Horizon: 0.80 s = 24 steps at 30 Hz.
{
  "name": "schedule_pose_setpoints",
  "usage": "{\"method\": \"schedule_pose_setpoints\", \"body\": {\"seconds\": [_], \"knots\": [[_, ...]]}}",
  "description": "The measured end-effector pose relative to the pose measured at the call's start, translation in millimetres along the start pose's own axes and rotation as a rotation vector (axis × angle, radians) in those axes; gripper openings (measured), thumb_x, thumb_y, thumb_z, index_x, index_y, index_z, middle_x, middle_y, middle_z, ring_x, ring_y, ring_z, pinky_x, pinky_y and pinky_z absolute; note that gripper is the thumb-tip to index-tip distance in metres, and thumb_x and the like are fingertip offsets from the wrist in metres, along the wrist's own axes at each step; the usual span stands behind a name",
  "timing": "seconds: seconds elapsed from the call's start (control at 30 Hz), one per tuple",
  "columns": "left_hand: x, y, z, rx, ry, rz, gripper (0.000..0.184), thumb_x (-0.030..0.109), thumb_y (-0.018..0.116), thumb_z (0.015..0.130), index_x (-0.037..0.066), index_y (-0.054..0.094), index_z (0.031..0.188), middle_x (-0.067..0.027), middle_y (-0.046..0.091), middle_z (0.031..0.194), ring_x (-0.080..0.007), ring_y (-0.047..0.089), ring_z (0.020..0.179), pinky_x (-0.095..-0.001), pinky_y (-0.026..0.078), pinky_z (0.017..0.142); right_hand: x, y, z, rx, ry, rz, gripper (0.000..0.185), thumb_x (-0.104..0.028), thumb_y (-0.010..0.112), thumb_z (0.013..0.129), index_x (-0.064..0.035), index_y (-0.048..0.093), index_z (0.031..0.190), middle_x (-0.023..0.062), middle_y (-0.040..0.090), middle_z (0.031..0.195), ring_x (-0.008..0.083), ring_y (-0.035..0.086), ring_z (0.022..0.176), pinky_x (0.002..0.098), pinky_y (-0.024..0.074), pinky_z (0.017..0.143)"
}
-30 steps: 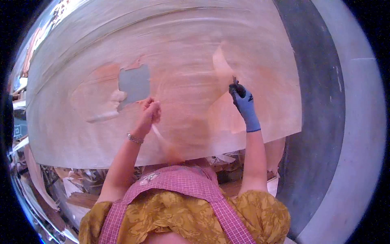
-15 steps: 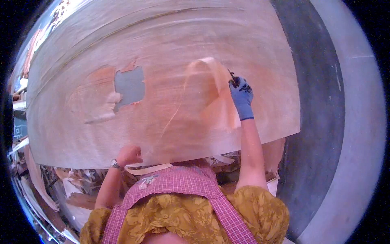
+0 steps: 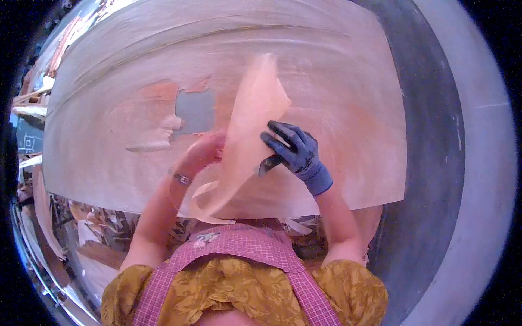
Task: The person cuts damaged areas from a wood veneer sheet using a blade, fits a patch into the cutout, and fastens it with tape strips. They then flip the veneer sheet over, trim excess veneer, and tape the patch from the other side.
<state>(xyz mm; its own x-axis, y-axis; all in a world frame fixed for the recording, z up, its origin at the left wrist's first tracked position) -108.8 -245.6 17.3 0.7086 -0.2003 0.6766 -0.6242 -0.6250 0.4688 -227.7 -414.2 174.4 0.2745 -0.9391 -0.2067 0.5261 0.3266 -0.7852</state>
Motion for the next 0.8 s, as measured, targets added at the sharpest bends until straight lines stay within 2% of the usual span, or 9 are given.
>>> {"method": "schedule_pose_setpoints", "body": {"seconds": [0.03,0.1,0.2,0.27,0.3,0.4,0.5,0.7,0.8], "knots": [[-10,10,4,-0.002,0.028,0.16,0.037,0.036,0.065,0.094,0.008,0.062,0.118,-0.0005,0.065,0.094,-0.0125,0.063,0.079,-0.028,0.052,0.076,7,6,-10,0.024,0.121,-0.028,0.05,-0.029,0.081,0.073,-0.0169,0.066,0.119,0.0113,0.064,0.123,0.0271,0.067,0.1,0.034,0.0567,0.073],[-20,16,9,0.049,0.11,-0.001,0.027,0.028,0.069,0.092,0.008,0.064,0.11,0.0023,0.064,0.09,-0.008,0.06,0.077,-0.0246,0.05,0.072,26,18,-43,0.144,0.337,-0.003,0.045,-0.015,0.075,0.086,-0.0093,0.06,0.128,0.0141,0.06,0.129,0.026,0.065,0.106,0.0363,0.0569,0.078],[-17,26,7,0.269,0.229,-0.098,0.021,0.024,0.07,0.091,0.008,0.063,0.102,0.0024,0.064,0.087,-0.0065,0.057,0.074,-0.023,0.046,0.065,52,88,-133,0.281,1.062,0.968,0.041,-0.016,0.068,0.092,-0.0058,0.058,0.131,0.0104,0.066,0.118,0.0171,0.067,0.087,0.0306,0.0559,0.065],[-31,16,14,0.36,0.261,0.01,0.021,0.023,0.07,0.091,0.008,0.063,0.102,0.0016,0.064,0.088,-0.0072,0.056,0.073,-0.0236,0.046,0.065,25,116,-153,0.012,1.473,1.292,0.041,-0.026,0.067,0.094,-0.0051,0.059,0.128,0.0068,0.07,0.101,0.0092,0.059,0.06,0.0255,0.0468,0.048],[-41,13,19,0.361,0.225,-0.008,0.025,0.022,0.07,0.091,0.005,0.062,0.107,-0.0006,0.064,0.091,-0.0082,0.056,0.075,-0.0251,0.049,0.068,0,109,-130,-0.142,1.653,1.265,0.04,-0.036,0.067,0.093,-0.0075,0.063,0.12,0.0039,0.068,0.082,0.0067,0.045,0.043,0.0227,0.0354,0.039],[-41,11,-1,0.468,0.263,0.142,0.033,0.016,0.071,0.088,0.003,0.06,0.115,-0.0023,0.066,0.098,-0.0118,0.06,0.08,-0.0289,0.051,0.072,11,118,-133,-0.184,1.588,1.161,0.038,-0.037,0.07,0.09,-0.0083,0.064,0.114,0.0011,0.064,0.076,0.0069,0.045,0.044,0.0231,0.0359,0.039],[-62,6,-30,0.064,0.382,0.818,0.049,0.021,0.074,0.084,0.003,0.056,0.126,-0.0088,0.065,0.112,-0.0205,0.064,0.101,-0.0339,0.053,0.085,46,144,-147,-0.041,1.608,1.425,0.036,-0.032,0.07,0.09,-0.0096,0.063,0.117,-0.0008,0.063,0.079,0.0075,0.05,0.048,0.0222,0.0369,0.04],[-66,1,-76,-0.46,0.381,0.938,0.071,0.018,0.073,0.083,0.008,0.041,0.146,-0.0107,0.039,0.15,-0.0242,0.043,0.135,-0.0402,0.037,0.111,36,98,-112,-0.371,1.519,1.296,0.046,-0.029,0.07,0.091,-0.0098,0.058,0.131,-0.0017,0.065,0.086,0.0068,0.05,0.049,0.0204,0.0365,0.041],[-54,-3,-28,-0.213,0.083,-0.064,0.052,0.026,0.063,0.094,0.002,0.049,0.138,-0.0115,0.049,0.142,-0.0231,0.052,0.126,-0.0386,0.046,0.101,28,87,-109,-0.522,1.468,1.248,0.047,-0.029,0.071,0.089,-0.009,0.058,0.13,-0.0025,0.065,0.085,0.0058,0.049,0.049,0.0199,0.0359,0.042]]}}
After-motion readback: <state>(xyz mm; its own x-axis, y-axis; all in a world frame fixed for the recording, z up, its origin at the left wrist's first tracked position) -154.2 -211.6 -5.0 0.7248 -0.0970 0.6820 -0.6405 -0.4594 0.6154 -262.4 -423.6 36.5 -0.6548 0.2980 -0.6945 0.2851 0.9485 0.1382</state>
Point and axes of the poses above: each hand's wrist, its own z-axis towards the middle knuckle, its own y-axis out of the palm, x = y × z, the point moved 8 cm from there along z, towards the middle knuckle
